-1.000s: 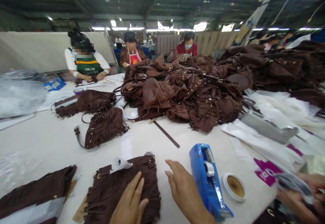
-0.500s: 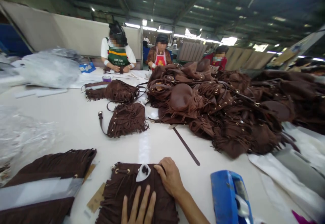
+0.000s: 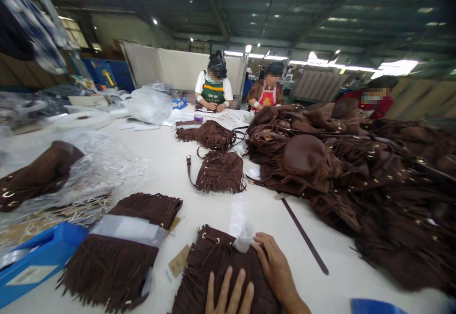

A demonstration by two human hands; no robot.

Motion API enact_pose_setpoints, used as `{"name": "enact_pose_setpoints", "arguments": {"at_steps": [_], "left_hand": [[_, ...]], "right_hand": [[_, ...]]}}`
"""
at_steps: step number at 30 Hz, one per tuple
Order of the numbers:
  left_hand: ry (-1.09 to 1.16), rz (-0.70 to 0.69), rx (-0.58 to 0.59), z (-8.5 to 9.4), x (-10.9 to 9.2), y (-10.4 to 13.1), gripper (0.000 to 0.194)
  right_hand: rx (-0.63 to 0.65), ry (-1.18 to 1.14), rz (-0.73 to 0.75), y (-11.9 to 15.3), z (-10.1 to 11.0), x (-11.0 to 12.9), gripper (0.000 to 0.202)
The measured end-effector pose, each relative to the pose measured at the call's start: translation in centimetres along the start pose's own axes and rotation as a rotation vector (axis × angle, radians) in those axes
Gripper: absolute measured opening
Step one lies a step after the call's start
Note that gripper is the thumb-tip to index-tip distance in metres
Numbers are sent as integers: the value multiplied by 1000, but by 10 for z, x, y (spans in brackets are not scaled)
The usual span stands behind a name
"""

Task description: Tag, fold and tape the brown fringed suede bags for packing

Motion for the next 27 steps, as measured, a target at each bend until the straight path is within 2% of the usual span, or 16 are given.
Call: {"name": "enact_pose_setpoints", "arguments": {"at_steps": [3, 7, 9, 11, 13, 18, 20, 23, 27], "left_hand": [[22, -52, 55, 10, 5, -4, 48], [110, -115, 236, 34, 17, -13, 78], [199, -87, 339, 46, 24, -16, 82], [320, -58, 428, 55, 27, -19, 76], [413, -31, 456, 62, 28, -22, 71], [482, 139, 468, 65, 32, -27, 72], [502, 155, 458, 62, 33, -29, 74], [529, 146, 459, 58, 36, -27, 74], [561, 221, 452, 67, 39, -26, 70]], "right_hand": [[17, 74, 14, 0, 4, 5, 26], [-181, 236, -42, 31, 17, 19, 40], [-157, 250, 6, 57, 9, 28, 41], [-83, 224, 127, 81, -8, 36, 41], [-66, 183, 182, 95, -20, 40, 43], [-5, 97, 46, 87, -28, 47, 44], [-10, 99, 22, 79, -27, 54, 43], [-31, 103, 17, 69, -30, 61, 42], [13, 66, 67, 66, -29, 56, 44]]}}
Point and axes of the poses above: each hand's wrist, its own y-axis away from the middle knuckle, its own z-axis out of the back of the hand, x = y × z, the point moved 6 cm from there along -y, towards the middle knuckle, and after that the axes turned 13 degrees about -z, right-handed, at the moved point
